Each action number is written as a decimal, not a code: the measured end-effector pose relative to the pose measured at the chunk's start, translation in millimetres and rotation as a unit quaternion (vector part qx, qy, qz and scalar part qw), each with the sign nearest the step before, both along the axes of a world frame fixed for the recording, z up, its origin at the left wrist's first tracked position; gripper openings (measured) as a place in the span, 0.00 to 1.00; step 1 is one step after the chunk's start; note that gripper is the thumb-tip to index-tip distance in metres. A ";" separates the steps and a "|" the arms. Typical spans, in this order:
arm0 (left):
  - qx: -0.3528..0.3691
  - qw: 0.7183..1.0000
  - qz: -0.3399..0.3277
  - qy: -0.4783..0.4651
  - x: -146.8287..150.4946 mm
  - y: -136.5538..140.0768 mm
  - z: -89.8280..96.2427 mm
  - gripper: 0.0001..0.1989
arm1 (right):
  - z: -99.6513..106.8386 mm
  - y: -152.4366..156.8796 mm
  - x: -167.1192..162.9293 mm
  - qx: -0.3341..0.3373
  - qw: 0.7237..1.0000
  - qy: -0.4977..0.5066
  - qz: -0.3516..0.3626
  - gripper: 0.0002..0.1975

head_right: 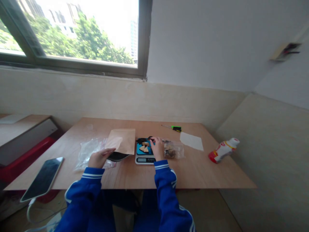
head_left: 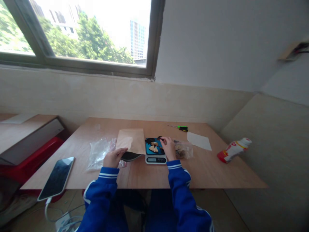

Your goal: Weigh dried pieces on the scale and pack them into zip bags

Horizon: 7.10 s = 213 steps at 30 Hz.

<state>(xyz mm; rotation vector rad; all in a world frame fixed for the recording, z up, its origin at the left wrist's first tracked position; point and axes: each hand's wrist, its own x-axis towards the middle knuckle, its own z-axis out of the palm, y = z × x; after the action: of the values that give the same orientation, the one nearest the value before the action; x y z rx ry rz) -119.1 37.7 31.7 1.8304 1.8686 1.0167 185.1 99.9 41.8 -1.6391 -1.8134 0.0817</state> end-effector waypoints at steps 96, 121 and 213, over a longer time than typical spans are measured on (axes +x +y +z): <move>0.080 0.994 0.071 -0.033 33.3 -0.6 -27.0 0.11 | -39.7 -81.2 -140.8 -0.283 0.927 0.196 0.150 0.28; -0.019 0.984 0.177 0.012 25.7 2.4 -78.8 0.08 | -9.3 -144.5 -62.2 -0.323 0.909 0.147 0.220 0.17; 0.293 0.953 0.051 -0.054 21.4 -69.3 18.3 0.04 | -39.3 -37.4 -54.4 -0.030 0.995 0.080 -0.058 0.16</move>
<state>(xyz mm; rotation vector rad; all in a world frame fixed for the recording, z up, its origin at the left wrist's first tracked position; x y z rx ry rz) -97.7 -31.7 50.0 1.9267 1.7259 1.8238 130.7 62.5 2.5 -1.7242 -1.6067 0.2130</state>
